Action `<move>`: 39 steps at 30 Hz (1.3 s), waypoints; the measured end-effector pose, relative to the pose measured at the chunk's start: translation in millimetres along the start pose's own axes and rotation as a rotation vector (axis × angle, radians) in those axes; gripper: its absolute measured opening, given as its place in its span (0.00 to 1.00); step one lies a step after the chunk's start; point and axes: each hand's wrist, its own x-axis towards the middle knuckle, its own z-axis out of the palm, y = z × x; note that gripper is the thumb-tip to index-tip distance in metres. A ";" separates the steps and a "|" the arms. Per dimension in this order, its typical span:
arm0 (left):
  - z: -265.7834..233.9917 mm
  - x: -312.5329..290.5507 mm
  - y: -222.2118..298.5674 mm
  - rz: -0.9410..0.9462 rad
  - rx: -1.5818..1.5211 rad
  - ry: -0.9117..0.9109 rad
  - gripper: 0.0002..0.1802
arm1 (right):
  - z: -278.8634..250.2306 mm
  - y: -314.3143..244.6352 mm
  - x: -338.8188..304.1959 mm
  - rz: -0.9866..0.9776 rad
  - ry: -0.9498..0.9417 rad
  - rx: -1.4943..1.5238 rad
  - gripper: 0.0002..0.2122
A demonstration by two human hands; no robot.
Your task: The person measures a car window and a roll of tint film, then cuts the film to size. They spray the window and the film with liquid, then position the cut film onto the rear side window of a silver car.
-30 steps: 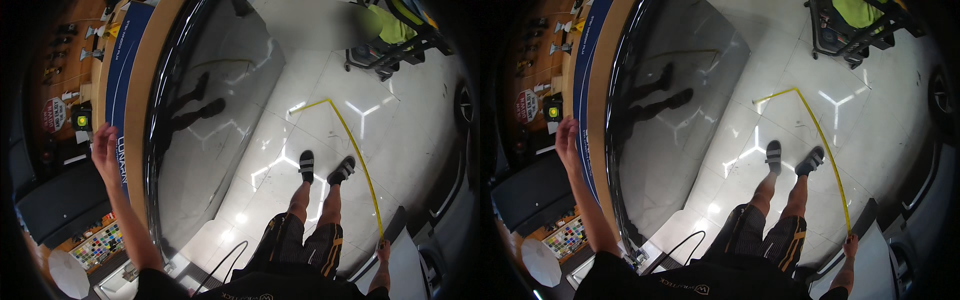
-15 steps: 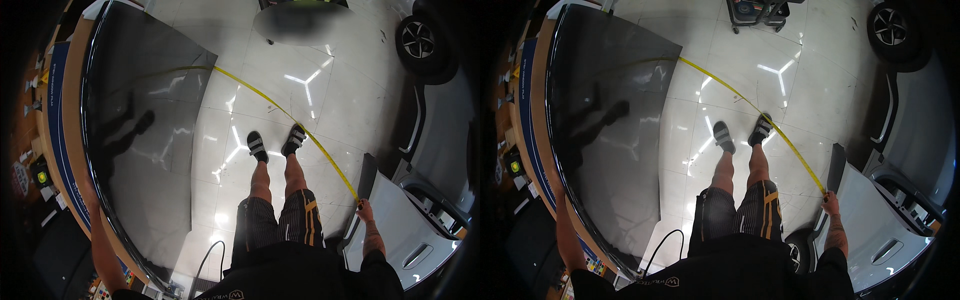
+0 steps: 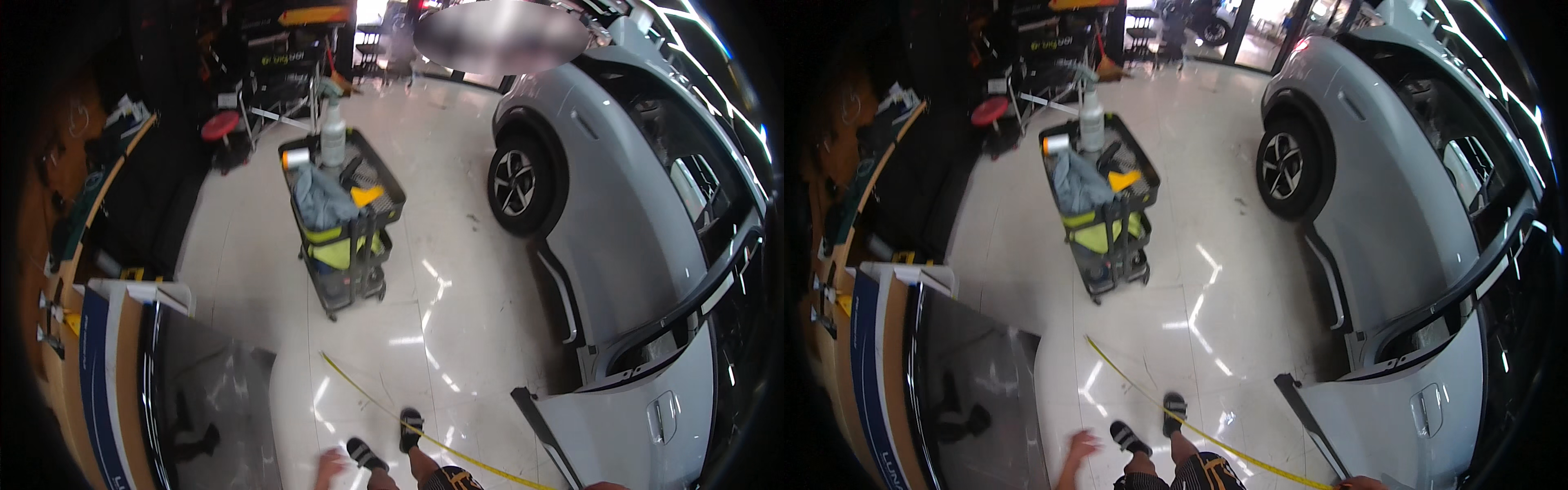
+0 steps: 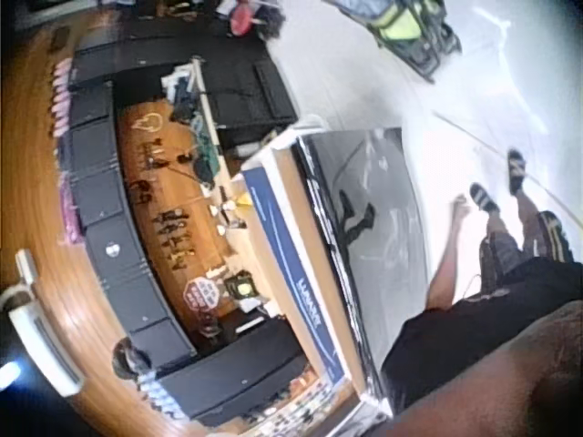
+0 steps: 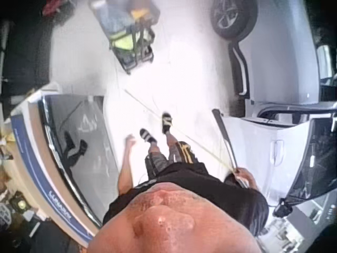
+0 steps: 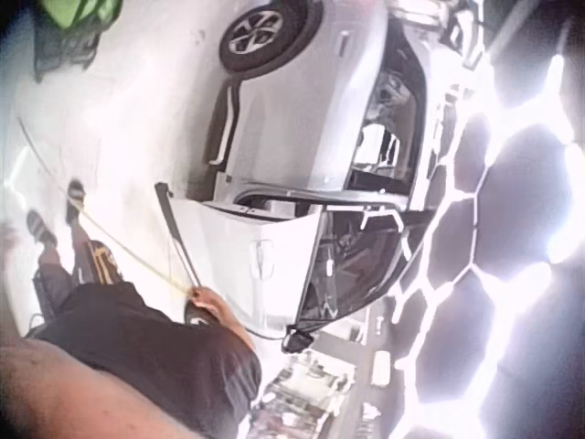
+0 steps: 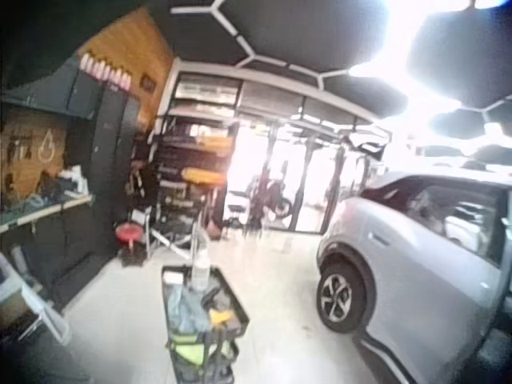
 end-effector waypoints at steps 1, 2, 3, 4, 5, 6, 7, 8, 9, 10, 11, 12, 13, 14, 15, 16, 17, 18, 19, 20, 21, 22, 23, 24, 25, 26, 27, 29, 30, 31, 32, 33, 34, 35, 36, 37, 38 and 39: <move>37.0 47.4 -30.3 -0.163 0.442 0.004 0.38 | -24.3 -121.5 -82.2 -0.065 0.375 0.762 0.20; 81.6 103.0 -54.7 -0.672 0.182 0.123 0.55 | -57.0 -101.0 -69.3 0.000 0.039 0.155 0.20; 117.3 131.2 -78.0 -0.759 -0.048 0.190 0.55 | -69.3 -86.6 -101.4 0.138 0.036 0.361 0.20; 170.9 152.8 -85.7 -0.703 -0.295 0.216 0.55 | -96.4 -105.5 -119.3 0.125 0.069 0.337 0.20; 221.1 161.4 -79.7 -0.669 -0.467 0.241 0.55 | -118.2 -137.9 -143.5 0.239 0.125 0.151 0.20; 263.4 169.5 -75.1 -0.635 -0.613 0.245 0.56 | -132.3 -155.2 -170.2 0.187 0.187 0.101 0.20; 300.9 177.7 -65.2 -0.596 -0.728 0.229 0.56 | -144.8 -171.2 -196.1 0.132 0.249 0.038 0.21; 312.6 194.5 -69.3 -0.508 -0.778 0.148 0.50 | -155.3 -184.9 -215.8 0.111 0.261 0.083 0.21; 318.0 217.3 -71.0 -0.415 -0.831 0.073 0.44 | -167.0 -194.9 -232.5 0.087 0.266 0.123 0.21; 320.7 235.9 -71.3 -0.358 -0.872 0.130 0.38 | -172.3 -194.0 -242.6 0.066 0.273 0.162 0.22; 325.4 251.8 -71.0 -0.305 -0.913 0.185 0.32 | -172.3 -172.2 -250.2 0.052 0.219 0.214 0.21; 327.1 264.0 -70.4 -0.247 -0.958 0.241 0.27 | -174.4 -134.2 -257.6 0.035 0.164 0.260 0.21; 326.6 272.6 -64.1 -0.233 -0.914 0.257 0.22 | -171.6 -92.6 -261.9 0.055 0.114 0.259 0.22; 327.6 280.2 -56.6 -0.240 -0.864 0.268 0.18 | -162.3 -52.1 -273.6 0.090 0.071 0.270 0.22; 324.8 283.0 -49.2 -0.240 -0.819 0.278 0.15 | -150.9 -13.2 -284.0 0.161 0.032 0.222 0.24; 321.3 281.7 -38.9 -0.262 -0.720 0.253 0.14 | -137.0 15.9 -291.3 0.207 0.021 0.207 0.23; 313.4 278.8 -28.3 -0.279 -0.631 0.231 0.12 | -128.1 34.8 -299.7 0.253 0.056 0.207 0.23; 308.7 275.6 -19.2 -0.295 -0.549 0.209 0.11 | -122.1 50.0 -308.5 0.301 0.095 0.203 0.22; 307.7 275.1 -11.7 -0.285 -0.375 0.348 0.10 | -115.7 64.4 -313.4 0.343 0.132 0.195 0.22; 310.5 272.6 1.4 -0.267 -0.197 0.488 0.10 | -111.5 78.8 -317.1 0.377 0.163 0.194 0.22; 307.6 272.7 7.9 -0.252 -0.023 0.622 0.09 | -108.5 92.9 -322.9 0.411 0.192 0.192 0.21; 304.9 275.1 16.5 -0.200 0.059 0.730 0.09 | -106.4 106.7 -328.2 0.445 0.220 0.190 0.21; 296.7 277.6 27.5 -0.138 0.137 0.844 0.08 | -107.0 123.0 -327.3 0.463 0.244 0.181 0.20; 295.0 275.2 37.7 -0.081 0.210 0.913 0.07 | -103.9 136.0 -335.0 0.488 0.262 0.184 0.20; 293.8 275.2 49.9 -0.023 0.282 0.981 0.07 | -102.4 149.0 -339.0 0.517 0.286 0.182 0.20; 292.9 273.0 64.8 0.021 0.211 1.058 0.06 | -103.3 162.1 -337.4 0.534 0.302 0.180 0.19; 290.0 269.6 77.4 0.064 0.141 1.132 0.06 | -102.1 175.6 -336.5 0.554 0.318 0.181 0.19; 224.5 261.4 121.2 0.262 0.127 1.183 0.03 | -126.4 215.3 -297.5 0.510 0.330 0.110 0.18; 240.5 261.4 124.9 0.358 -0.033 1.186 0.05 | -120.5 229.9 -298.0 0.527 0.279 0.036 0.18; 258.0 265.9 138.0 0.456 -0.197 1.187 0.07 | -111.9 243.3 -294.4 0.553 0.326 -0.121 0.18; 262.2 259.1 159.5 0.487 -0.007 1.097 0.08 | -102.0 263.4 -282.1 0.554 0.367 -0.281 0.18; 254.2 241.6 192.2 0.531 0.181 1.020 0.09 | -99.6 274.5 -256.9 0.327 0.488 -0.090 0.21; 258.2 225.8 225.6 0.585 0.269 1.006 0.09 | -92.2 282.4 -237.4 0.099 0.560 0.101 0.23; 251.7 212.3 258.8 0.752 0.299 0.960 0.10 | -91.3 298.4 -215.8 0.018 0.555 0.225 0.23; 235.3 193.0 300.6 0.769 0.152 0.818 0.10 | -85.0 316.6 -184.1 -0.020 0.512 0.328 0.23; 229.1 172.8 339.3 0.703 -0.010 0.748 0.09 | -76.7 332.8 -156.7 -0.037 0.456 0.427 0.23; 212.5 143.2 366.3 0.849 -0.005 0.691 0.10 | -88.3 343.5 -135.3 -0.095 0.394 0.578 0.23; 244.4 142.6 390.9 0.806 -0.113 0.750 0.12 | -68.6 351.7 -134.7 0.128 0.301 0.165 0.26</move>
